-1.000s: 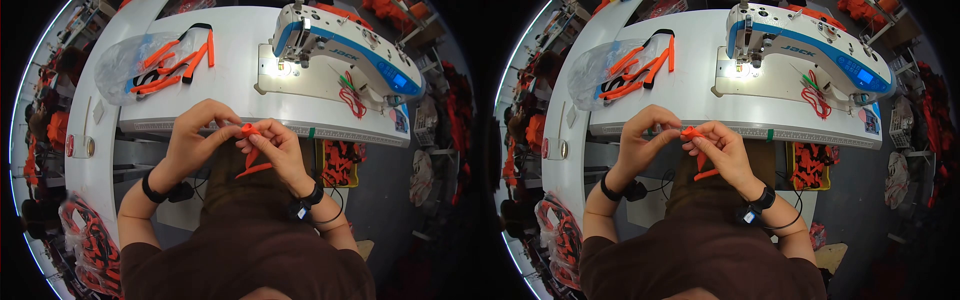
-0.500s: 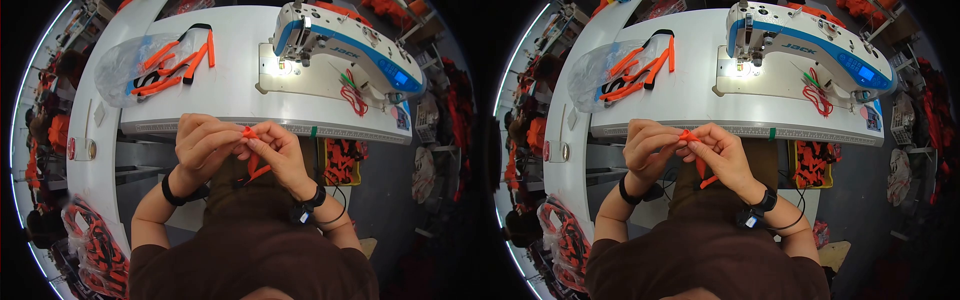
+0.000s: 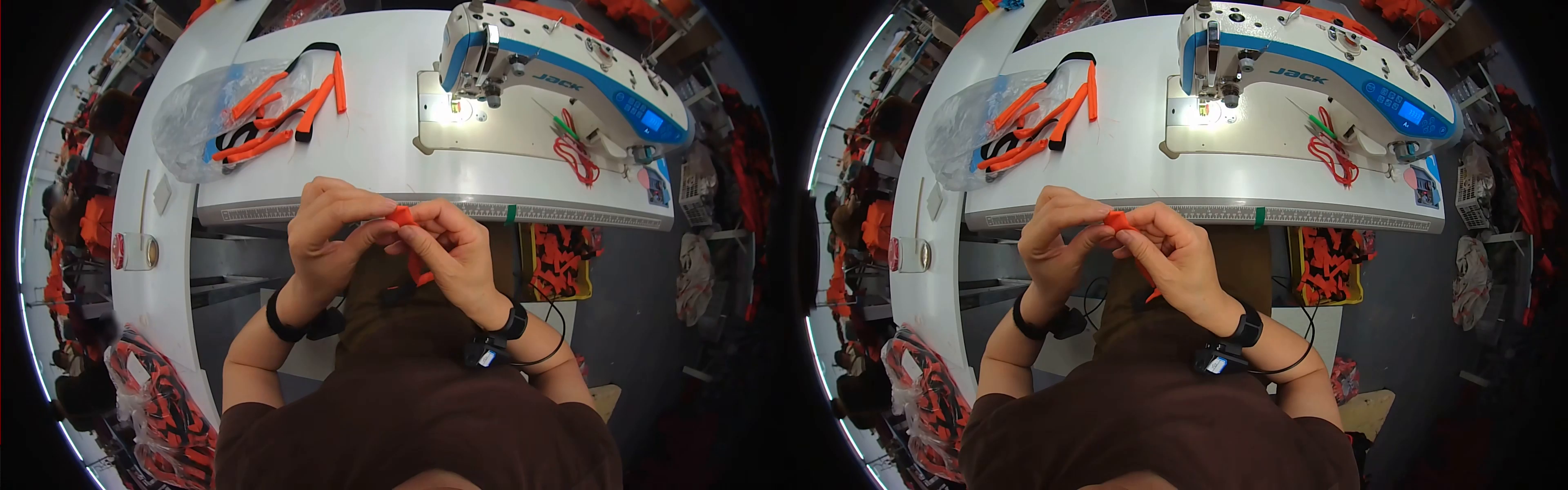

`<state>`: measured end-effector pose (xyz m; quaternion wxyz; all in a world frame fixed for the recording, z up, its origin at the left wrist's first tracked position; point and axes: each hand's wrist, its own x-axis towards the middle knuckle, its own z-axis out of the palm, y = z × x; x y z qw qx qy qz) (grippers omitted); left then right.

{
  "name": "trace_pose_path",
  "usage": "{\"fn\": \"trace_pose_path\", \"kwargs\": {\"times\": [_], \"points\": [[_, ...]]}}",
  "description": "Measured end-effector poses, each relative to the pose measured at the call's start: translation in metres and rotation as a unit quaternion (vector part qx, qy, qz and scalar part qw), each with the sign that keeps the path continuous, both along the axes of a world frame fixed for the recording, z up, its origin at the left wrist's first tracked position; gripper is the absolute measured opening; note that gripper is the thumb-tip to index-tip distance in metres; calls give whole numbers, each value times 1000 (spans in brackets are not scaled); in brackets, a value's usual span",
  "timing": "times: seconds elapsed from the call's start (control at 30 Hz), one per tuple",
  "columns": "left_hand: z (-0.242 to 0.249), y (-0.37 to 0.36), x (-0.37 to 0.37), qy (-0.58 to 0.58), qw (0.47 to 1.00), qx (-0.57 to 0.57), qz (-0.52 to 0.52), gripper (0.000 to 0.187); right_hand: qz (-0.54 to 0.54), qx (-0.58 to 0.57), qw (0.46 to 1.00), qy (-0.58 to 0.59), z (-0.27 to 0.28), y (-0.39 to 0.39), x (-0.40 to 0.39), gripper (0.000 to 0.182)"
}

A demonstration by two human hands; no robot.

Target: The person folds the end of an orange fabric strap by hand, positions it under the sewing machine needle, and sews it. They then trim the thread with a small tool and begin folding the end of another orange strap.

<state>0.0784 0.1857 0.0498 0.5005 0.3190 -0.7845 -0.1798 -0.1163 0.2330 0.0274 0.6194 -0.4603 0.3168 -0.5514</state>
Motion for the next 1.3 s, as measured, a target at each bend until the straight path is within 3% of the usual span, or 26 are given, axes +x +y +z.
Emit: {"fn": "trace_pose_path", "kwargs": {"times": [0.27,0.47,0.63,0.83,1.07,1.13,1.17,1.23,1.3], "points": [[1,-2,2,18,996,78,-37,22,-58,-34,996,51,-1,1,3,12],[3,1,1,44,984,167,-36,18,-112,-97,967,207,-6,1,0,14],[11,1,-1,-105,994,-21,17,15,-149,-135,957,210,-5,-1,2,15],[7,1,-6,-127,987,-81,53,16,-215,-236,904,285,1,-5,1,18],[6,-1,-2,-93,995,-17,12,16,-217,-213,910,280,2,-3,1,20],[8,3,-9,29,998,43,22,22,-218,-213,914,269,2,-3,2,21],[7,3,-8,29,998,43,22,22,-218,-213,914,269,3,-3,2,21],[1,3,-3,-13,994,-103,42,27,-215,-209,916,268,4,-2,2,21],[-1,5,-2,-26,991,-127,42,31,-214,-219,912,273,3,-2,2,22]]}}
